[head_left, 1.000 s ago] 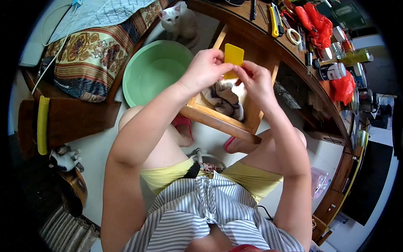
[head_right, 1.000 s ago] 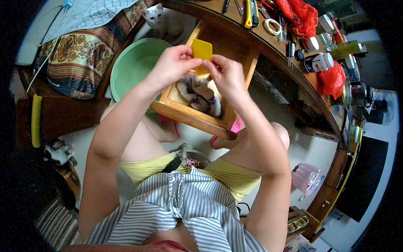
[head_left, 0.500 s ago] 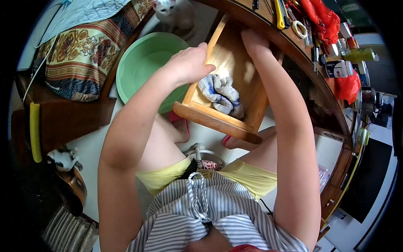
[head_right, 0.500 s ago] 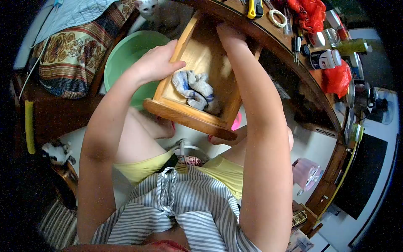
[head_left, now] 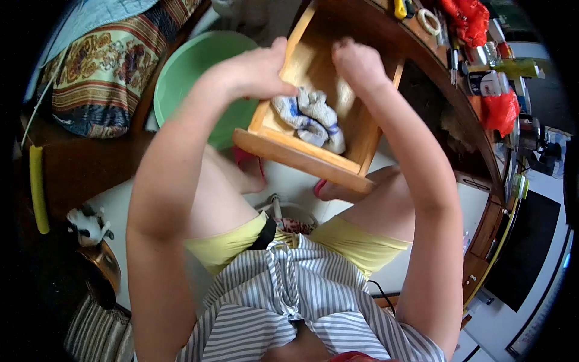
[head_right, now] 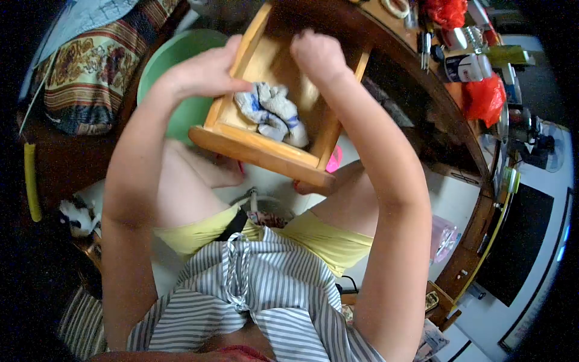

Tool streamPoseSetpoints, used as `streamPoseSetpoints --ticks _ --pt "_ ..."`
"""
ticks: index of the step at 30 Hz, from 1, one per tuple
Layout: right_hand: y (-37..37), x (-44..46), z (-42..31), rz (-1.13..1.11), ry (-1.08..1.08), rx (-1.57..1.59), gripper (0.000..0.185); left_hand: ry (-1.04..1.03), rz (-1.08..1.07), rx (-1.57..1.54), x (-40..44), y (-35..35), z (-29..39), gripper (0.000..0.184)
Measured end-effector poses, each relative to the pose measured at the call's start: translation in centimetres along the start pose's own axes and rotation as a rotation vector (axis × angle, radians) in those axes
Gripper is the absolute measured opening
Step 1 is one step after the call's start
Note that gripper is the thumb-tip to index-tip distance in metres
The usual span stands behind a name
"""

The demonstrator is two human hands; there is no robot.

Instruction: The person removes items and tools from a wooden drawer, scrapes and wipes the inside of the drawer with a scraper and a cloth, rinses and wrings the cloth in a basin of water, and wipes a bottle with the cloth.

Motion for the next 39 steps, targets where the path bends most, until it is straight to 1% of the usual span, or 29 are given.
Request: streamPoseSetpoints --ticks 1,2,4,7,10,11,14,16,17,18,20,22,24,27,28,30,33,34,36,38,39 --pt "0.6 0.2 0.3 -0.011 -0.015 -0.014 0.009 -0.01 -0.015 0.057 0.0 0.1 0.2 0.066" --pt "0.7 0.6 0.5 0.0 -0.039 -0.024 0.009 0.0 -0.021 0.055 0.0 0.0 0.3 0.065" --pt "-0.2 2.1 1.0 -0.064 -0.048 -0.009 0.008 0.025 0.03 0.135 -0.2 -0.2 0.8 0.061" --pt "-1.4 5.0 1.0 -0.198 -0.217 0.009 0.017 0.03 0.056 0.171 -0.2 -0.3 1.0 0.057" --pt "-4.5 7.5 0.6 -0.103 -0.176 -0.216 0.021 0.023 0.028 0.131 -0.1 -0.1 1.0 0.056" --pt "-5.8 8.0 1.0 -0.071 -0.235 -0.043 0.024 0.053 -0.017 0.127 -0.2 0.1 1.3 0.057" --pt "-5.7 7.9 1.6 -0.292 -0.287 0.163 0.027 0.013 0.014 0.098 0.0 -0.3 0.5 0.057" --pt "-6.2 7.1 1.5 -0.087 -0.075 -0.02 0.013 0.014 -0.008 0.092 0.1 -0.3 0.5 0.057" --pt "-6.5 6.8 1.5 0.017 0.031 -0.112 0.01 0.016 -0.017 0.091 0.1 -0.2 0.6 0.057" --pt "-5.3 6.0 1.1 -0.058 0.046 -0.072 0.011 0.019 -0.012 0.107 0.1 -0.3 0.5 0.058" --pt "-0.6 2.9 -0.6 -0.203 0.075 0.002 0.012 0.02 0.008 0.135 0.1 -0.3 0.5 0.059" --pt "1.3 -1.5 -2.3 -0.143 0.204 -0.029 0.01 0.03 0.012 0.172 -0.1 0.0 1.0 0.059" --pt "3.4 -5.5 -3.8 -0.24 0.221 0.03 0.01 0.046 0.033 0.202 -0.4 0.0 1.2 0.058" --pt "5.9 -6.2 -1.8 -0.174 0.169 0.111 0.019 0.062 0.064 0.25 -0.3 -0.2 1.4 0.057" --pt "5.6 -5.0 -0.5 -0.14 0.065 0.031 0.023 0.067 0.066 0.265 -0.4 -0.2 1.5 0.057" --pt "4.5 -2.9 1.9 -0.055 -0.104 0.015 0.02 0.083 0.063 0.284 -0.4 -0.3 1.7 0.056" --pt "2.5 -1.2 2.8 -0.282 -0.239 -0.012 0.014 0.098 0.057 0.295 0.0 -0.1 1.8 0.056" --pt "2.5 -1.3 2.1 -0.263 -0.186 -0.014 0.015 0.102 0.056 0.294 0.0 -0.1 1.9 0.055" --pt "2.9 -3.0 -0.5 -0.317 -0.013 -0.092 0.013 0.104 0.052 0.284 -0.2 -0.2 1.8 0.055" --pt "4.6 -5.8 -2.5 -0.422 0.152 -0.068 0.012 0.095 0.059 0.267 -0.2 -0.1 1.8 0.055" --pt "5.0 -6.8 -2.9 -0.305 0.176 -0.001 0.012 0.099 0.061 0.268 -0.1 0.1 1.9 0.055"
Point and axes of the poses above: each hand's wrist, its own x-axis towards the middle knuckle, its own y-axis out of the back of the hand, z = x × y, the point moved 3 cm from there along x, towards the middle knuckle, and after that the axes turned 12 degrees about -y, right-handed, at the moved point
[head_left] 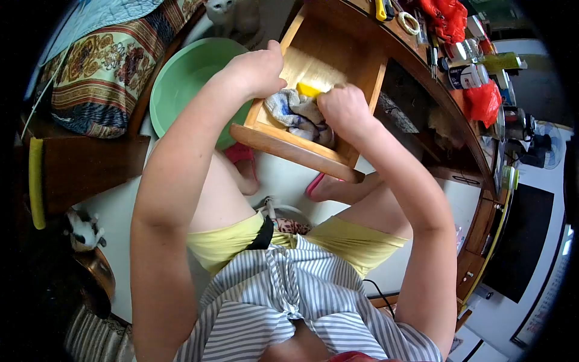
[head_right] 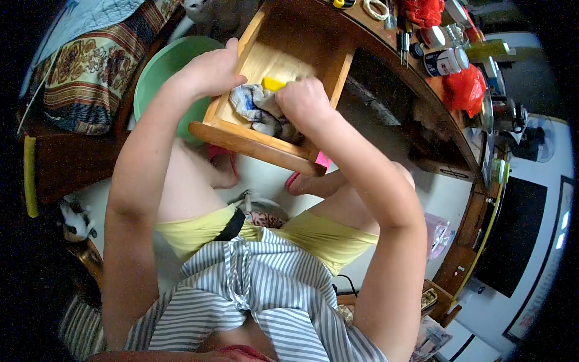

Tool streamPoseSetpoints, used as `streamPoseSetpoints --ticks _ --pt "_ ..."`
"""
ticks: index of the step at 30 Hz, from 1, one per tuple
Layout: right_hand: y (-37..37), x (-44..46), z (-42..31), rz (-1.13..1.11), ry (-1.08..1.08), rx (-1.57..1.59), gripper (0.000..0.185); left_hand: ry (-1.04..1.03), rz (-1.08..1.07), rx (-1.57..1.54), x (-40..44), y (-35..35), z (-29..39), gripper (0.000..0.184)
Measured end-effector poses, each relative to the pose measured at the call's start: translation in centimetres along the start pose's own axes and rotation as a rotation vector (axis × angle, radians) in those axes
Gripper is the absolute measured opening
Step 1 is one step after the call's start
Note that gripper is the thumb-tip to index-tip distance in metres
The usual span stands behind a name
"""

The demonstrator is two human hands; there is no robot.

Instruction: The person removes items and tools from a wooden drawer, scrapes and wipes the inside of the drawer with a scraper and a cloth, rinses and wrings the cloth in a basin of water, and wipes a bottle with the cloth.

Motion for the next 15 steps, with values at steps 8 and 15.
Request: streamPoseSetpoints --ticks 8,15 --pt "-2.1 5.9 3.7 0.258 -0.203 0.044 0.012 -0.012 0.005 -0.011 0.0 -0.4 -0.2 0.052" --pt "-0.3 5.3 2.0 0.411 -0.194 0.08 0.012 -0.033 0.01 -0.055 -0.3 -0.3 -0.1 0.052"
Point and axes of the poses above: each hand's wrist, its own x-axis towards the middle knuckle, its own y-axis out of the back of the hand, z = x × y, the point moved 3 cm from there along x, towards the middle knuckle, and after that the axes turned 12 degrees about -y, right-handed, at the moved point
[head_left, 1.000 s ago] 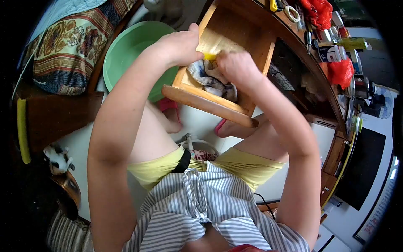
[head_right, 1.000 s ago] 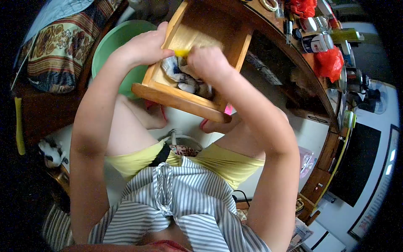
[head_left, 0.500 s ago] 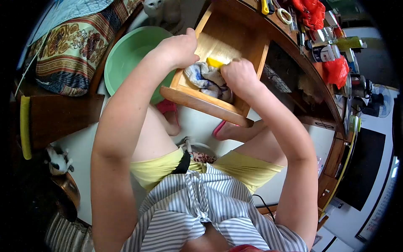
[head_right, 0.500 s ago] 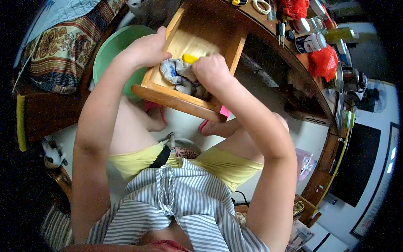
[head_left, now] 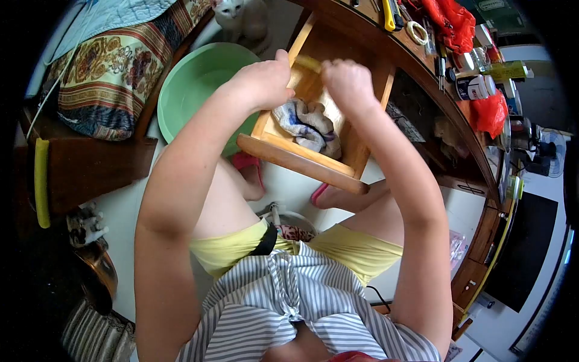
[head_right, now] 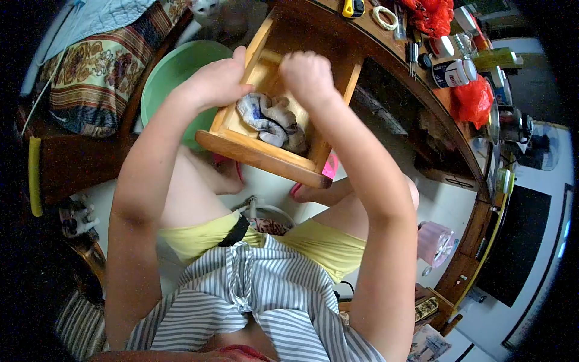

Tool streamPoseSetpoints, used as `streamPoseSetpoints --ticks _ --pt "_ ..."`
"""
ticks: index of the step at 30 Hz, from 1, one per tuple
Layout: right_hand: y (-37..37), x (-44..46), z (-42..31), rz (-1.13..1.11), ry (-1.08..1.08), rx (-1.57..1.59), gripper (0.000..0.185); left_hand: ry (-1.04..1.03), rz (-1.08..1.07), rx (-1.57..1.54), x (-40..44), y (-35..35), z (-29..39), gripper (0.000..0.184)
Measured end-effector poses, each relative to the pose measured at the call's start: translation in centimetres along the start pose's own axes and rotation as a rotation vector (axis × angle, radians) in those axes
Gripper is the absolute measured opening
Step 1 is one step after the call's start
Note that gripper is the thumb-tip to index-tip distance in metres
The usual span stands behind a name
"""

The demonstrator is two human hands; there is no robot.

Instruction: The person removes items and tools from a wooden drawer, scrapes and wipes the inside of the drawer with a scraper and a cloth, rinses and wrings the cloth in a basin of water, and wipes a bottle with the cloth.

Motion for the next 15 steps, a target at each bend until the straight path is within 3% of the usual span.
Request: streamPoseSetpoints --ticks 1,4,6,7,8,10,13,15 --pt "-0.1 1.1 0.9 -0.016 -0.082 -0.06 0.014 -0.001 -0.004 -0.002 0.0 0.0 0.1 0.052" --pt "-1.6 2.9 1.5 -0.363 -0.19 -0.059 0.014 -0.004 -0.015 0.003 -0.1 0.3 0.0 0.051" --pt "-1.4 1.0 -0.8 -0.336 0.031 -0.11 0.014 -0.01 -0.019 0.001 0.0 0.2 -0.1 0.051" --pt "-0.4 -0.7 -1.8 -0.216 0.132 -0.064 0.015 -0.016 -0.021 -0.015 0.0 0.1 -0.1 0.051" --pt "1.0 -2.1 -2.7 -0.384 0.122 -0.005 0.013 -0.021 -0.017 -0.031 0.0 0.0 -0.2 0.051" --pt "1.8 -3.5 -2.3 -0.232 0.194 0.047 0.01 -0.023 -0.016 -0.033 0.1 0.0 -0.3 0.051" --pt "0.2 -1.0 1.2 -0.054 -0.066 -0.261 0.005 -0.024 -0.02 0.006 0.1 0.0 0.0 0.05" --pt "-0.9 1.0 3.5 -0.197 -0.193 -0.2 0.006 -0.027 -0.008 0.015 -0.1 0.1 0.1 0.05"
Point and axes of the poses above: each hand's wrist, its own x-axis towards the middle knuckle, its own y-axis out of the back of the hand, z = x × y, the point moved 3 cm from there along x, towards the middle knuckle, and after that the axes turned 12 degrees about -y, right-handed, at the moved point
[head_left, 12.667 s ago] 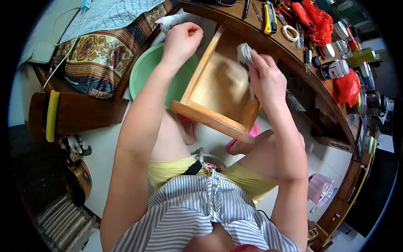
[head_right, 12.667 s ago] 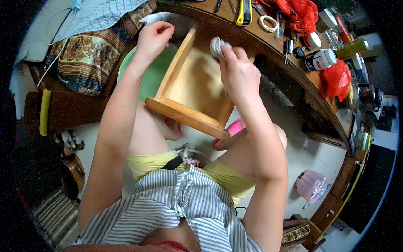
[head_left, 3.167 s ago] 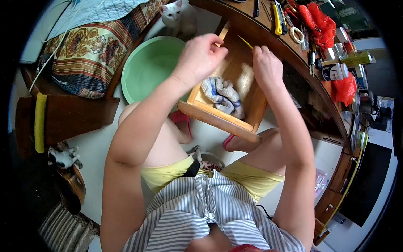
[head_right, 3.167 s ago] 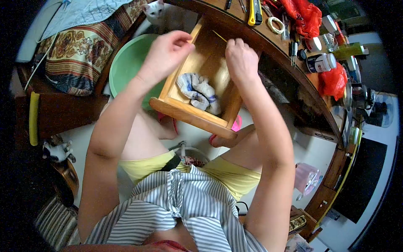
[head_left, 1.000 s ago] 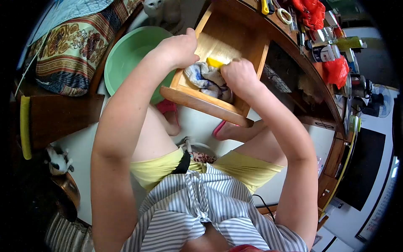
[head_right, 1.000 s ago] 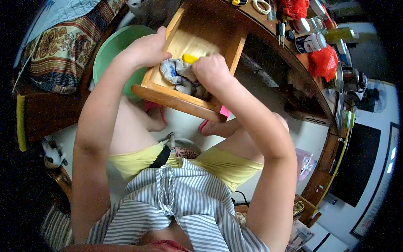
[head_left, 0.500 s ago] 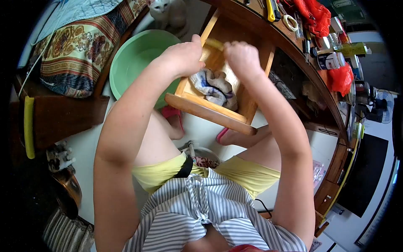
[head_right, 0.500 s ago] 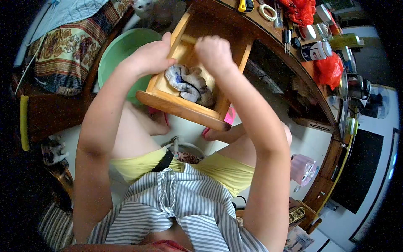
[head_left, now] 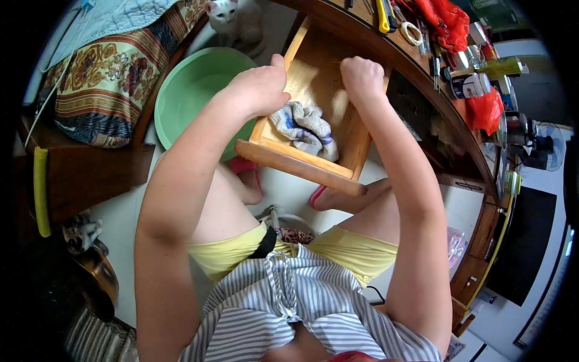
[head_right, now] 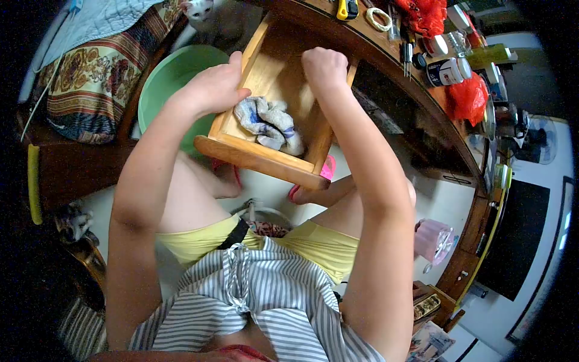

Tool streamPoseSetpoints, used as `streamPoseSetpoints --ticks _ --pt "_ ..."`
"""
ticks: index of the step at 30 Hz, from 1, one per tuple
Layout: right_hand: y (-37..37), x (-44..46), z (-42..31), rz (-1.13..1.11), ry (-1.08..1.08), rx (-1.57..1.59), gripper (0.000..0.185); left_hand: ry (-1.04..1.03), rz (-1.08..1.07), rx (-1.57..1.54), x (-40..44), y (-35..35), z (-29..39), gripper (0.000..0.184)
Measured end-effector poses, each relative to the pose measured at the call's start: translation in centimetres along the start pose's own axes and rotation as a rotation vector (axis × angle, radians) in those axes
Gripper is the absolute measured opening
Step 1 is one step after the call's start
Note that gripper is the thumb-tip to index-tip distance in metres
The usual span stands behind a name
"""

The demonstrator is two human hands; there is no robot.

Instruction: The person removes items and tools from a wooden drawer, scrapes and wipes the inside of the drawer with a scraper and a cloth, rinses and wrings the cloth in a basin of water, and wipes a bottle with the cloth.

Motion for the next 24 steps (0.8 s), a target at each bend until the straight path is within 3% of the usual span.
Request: streamPoseSetpoints --ticks 3,4,6,9,10,13,14,17,19,21,24 --pt "-1.1 0.1 -1.1 -0.214 -0.035 0.01 0.008 0.047 -0.048 -0.015 0.0 0.2 0.1 0.057" --pt "0.0 -1.1 -2.0 -0.247 0.037 -0.01 0.009 0.054 0.023 0.021 -0.1 0.1 0.2 0.059" --pt "0.8 -2.6 -2.5 -0.138 0.099 0.029 0.009 0.071 0.168 0.09 -0.5 -0.2 0.5 0.063" --pt "2.6 -3.7 -1.1 0.033 0.086 0.135 0.009 -0.413 0.725 0.645 0.1 1.4 3.2 0.062" --pt "3.3 -4.2 -0.6 0.083 0.076 0.173 0.011 -0.524 0.793 0.585 0.7 1.4 3.8 0.049" --pt "5.1 -6.9 0.7 0.262 0.133 0.411 0.018 -0.441 0.335 0.237 2.7 -1.6 3.1 0.031" --pt "5.5 -7.6 1.2 0.15 0.107 0.428 0.022 -0.43 0.261 0.201 3.3 -2.3 3.1 0.018" --pt "7.3 -8.9 4.1 0.26 0.006 0.689 0.031 -0.395 0.423 0.005 4.4 -2.2 3.8 0.015" --pt "7.8 -10.4 7.3 0.197 -0.137 0.743 0.036 -0.304 0.522 -0.024 5.5 -1.5 3.6 0.021" --pt "7.3 -11.7 10.2 -0.084 -0.328 0.967 0.031 -0.245 0.463 0.012 7.4 -2.0 2.6 0.026" --pt "5.3 -12.8 12.9 -0.073 -0.427 1.085 0.026 -0.064 0.341 -0.173 11.2 -3.0 1.3 0.037"
Point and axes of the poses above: each hand's wrist, its own x-axis towards the middle knuckle, its own y-axis out of the back of the hand, z = x × y, the point moved 3 cm from there along x, towards the middle knuckle, and after that the axes turned 12 degrees about -y, right-handed, at the moved point
